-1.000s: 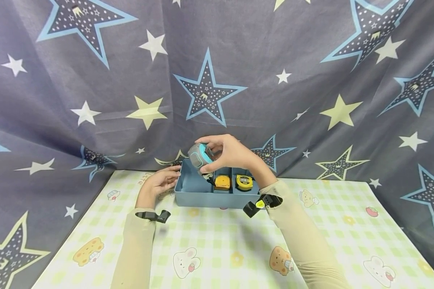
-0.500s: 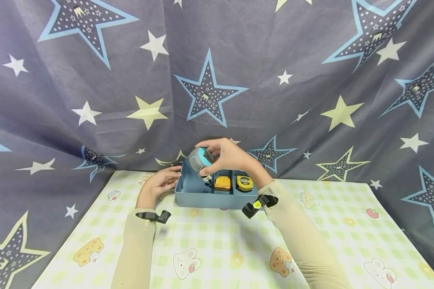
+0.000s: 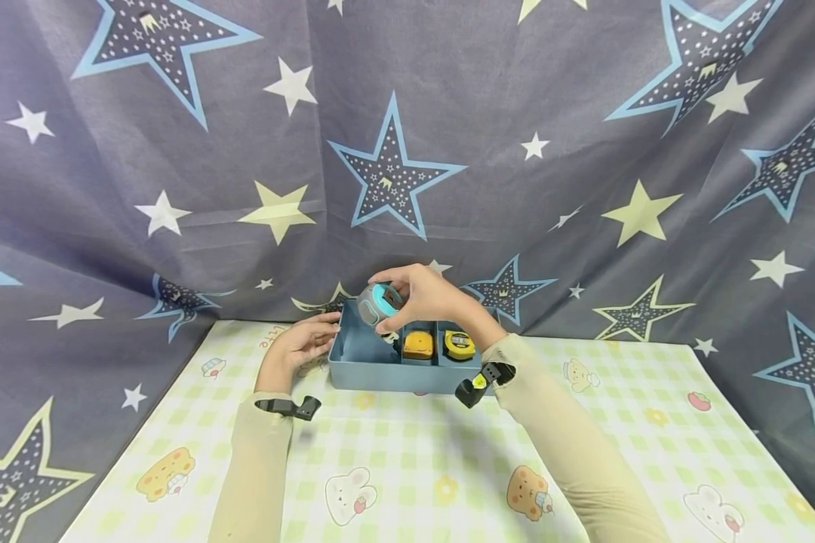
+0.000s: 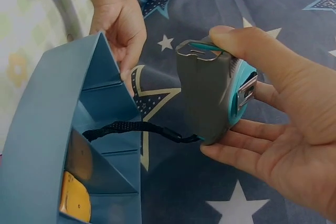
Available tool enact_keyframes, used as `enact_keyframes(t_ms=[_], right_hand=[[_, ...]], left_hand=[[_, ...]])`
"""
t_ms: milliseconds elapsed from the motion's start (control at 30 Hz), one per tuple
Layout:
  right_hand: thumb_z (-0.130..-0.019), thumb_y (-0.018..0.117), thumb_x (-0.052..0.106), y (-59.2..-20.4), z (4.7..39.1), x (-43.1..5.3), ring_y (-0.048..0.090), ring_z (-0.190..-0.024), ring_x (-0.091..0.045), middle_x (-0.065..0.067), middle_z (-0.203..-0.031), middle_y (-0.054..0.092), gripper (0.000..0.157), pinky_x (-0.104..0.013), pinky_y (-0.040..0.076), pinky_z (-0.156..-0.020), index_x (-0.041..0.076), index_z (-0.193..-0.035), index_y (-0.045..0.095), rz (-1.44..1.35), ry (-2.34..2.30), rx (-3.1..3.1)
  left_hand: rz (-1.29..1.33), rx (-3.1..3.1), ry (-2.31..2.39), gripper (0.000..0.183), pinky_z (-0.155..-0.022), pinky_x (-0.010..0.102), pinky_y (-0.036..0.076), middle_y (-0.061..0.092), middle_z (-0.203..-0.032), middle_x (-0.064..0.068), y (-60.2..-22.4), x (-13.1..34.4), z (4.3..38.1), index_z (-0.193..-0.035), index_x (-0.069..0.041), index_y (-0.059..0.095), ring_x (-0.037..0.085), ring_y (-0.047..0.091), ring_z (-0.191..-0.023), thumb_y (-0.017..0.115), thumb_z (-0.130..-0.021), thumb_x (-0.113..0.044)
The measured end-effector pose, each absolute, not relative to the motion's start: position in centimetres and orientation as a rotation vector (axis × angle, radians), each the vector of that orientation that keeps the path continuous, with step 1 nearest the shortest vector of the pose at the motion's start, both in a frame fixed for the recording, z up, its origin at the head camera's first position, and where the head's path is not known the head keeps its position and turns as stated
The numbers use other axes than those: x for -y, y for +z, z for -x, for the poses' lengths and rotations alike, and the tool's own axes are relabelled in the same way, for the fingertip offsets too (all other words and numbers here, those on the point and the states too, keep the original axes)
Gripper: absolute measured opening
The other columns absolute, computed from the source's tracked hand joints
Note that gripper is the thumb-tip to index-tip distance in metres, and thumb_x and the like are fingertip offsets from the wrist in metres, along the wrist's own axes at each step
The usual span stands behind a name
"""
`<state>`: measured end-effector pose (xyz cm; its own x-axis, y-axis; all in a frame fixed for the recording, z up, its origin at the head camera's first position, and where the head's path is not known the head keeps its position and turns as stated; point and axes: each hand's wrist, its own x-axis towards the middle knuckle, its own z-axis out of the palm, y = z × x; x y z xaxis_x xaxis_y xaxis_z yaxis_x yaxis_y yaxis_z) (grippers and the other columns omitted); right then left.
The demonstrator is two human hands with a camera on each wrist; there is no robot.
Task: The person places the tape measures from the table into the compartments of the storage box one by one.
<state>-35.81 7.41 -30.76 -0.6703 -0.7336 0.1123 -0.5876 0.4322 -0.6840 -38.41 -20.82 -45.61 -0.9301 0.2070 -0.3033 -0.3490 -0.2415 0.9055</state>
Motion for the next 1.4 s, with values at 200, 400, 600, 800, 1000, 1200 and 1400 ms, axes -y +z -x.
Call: enact_keyframes(t_ms=[200,400,600,800,1000,1200,1400], right_hand=[[-0.078,0.09,0.018,-30.9,36.0,-7.2,0.072,-0.097,-0.02,-0.011,-0.114,0.073,0.08,-0.032,0.061,-0.079,0.004,-0.147,0.053,1.135,-1.005,-2.494],[-0.078,0.09,0.018,-31.1,36.1,-7.1,0.071,-0.088,-0.018,-0.01,-0.107,0.073,0.078,-0.03,0.057,-0.072,0.005,-0.146,0.055,1.146,-0.923,-2.524],[-0.076,0.091,0.021,-31.9,36.7,-6.9,0.068,-0.08,-0.016,-0.007,-0.101,0.073,0.078,-0.029,0.053,-0.068,0.003,-0.144,0.057,1.172,-0.854,-2.55],[-0.076,0.092,0.025,-32.4,36.9,-6.8,0.063,-0.076,-0.016,-0.004,-0.095,0.072,0.077,-0.028,0.05,-0.066,0.006,-0.143,0.059,1.15,-0.813,-2.565],[-0.074,0.093,0.027,-32.6,37.1,-6.2,0.068,-0.088,-0.016,-0.004,-0.105,0.074,0.079,-0.028,0.055,-0.072,0.008,-0.143,0.059,1.135,-0.778,-2.584],[-0.075,0.092,0.023,-32.8,37.6,-5.3,0.071,-0.096,-0.019,-0.009,-0.114,0.073,0.078,-0.029,0.058,-0.079,0.005,-0.143,0.058,1.153,-0.737,-2.591],[-0.076,0.092,0.023,-33.1,37.9,-4.8,0.071,-0.099,-0.021,-0.01,-0.118,0.072,0.076,-0.029,0.058,-0.08,0.002,-0.141,0.059,1.157,-0.68,-2.622]], left_hand=[[0.175,-1.676,2.229,0.057,-0.069,0.015,0.054,0.063,-0.094,-0.006,-45.6,20.7,38.2,-0.152,-0.002,0.044,0.004,0.062,-0.071,0.06,-0.097,0.003],[0.179,-1.668,2.241,0.05,-0.068,0.015,0.055,0.064,-0.09,-0.006,-45.9,20.7,38.3,-0.146,-0.003,0.049,0.004,0.062,-0.07,0.059,-0.097,0.005],[0.184,-1.678,2.236,0.053,-0.067,0.015,0.054,0.064,-0.089,-0.006,-46.2,20.7,38.5,-0.149,-0.002,0.046,0.004,0.062,-0.069,0.059,-0.098,0.004],[0.177,-1.664,2.237,0.056,-0.065,0.014,0.054,0.064,-0.088,-0.005,-46.3,20.7,38.5,-0.152,-0.002,0.042,0.004,0.062,-0.067,0.057,-0.099,0.004],[0.18,-1.662,2.255,0.05,-0.066,0.015,0.055,0.064,-0.089,-0.005,-46.3,20.8,38.6,-0.146,-0.003,0.049,0.004,0.063,-0.067,0.059,-0.098,0.005],[0.165,-1.654,2.258,0.052,-0.066,0.015,0.055,0.064,-0.088,-0.005,-46.3,20.7,38.7,-0.148,-0.002,0.048,0.004,0.063,-0.068,0.058,-0.098,0.005],[0.162,-1.639,2.268,0.057,-0.066,0.015,0.054,0.067,-0.089,-0.003,-46.2,20.8,38.7,-0.151,0.0,0.044,0.004,0.063,-0.066,0.06,-0.097,0.005]])
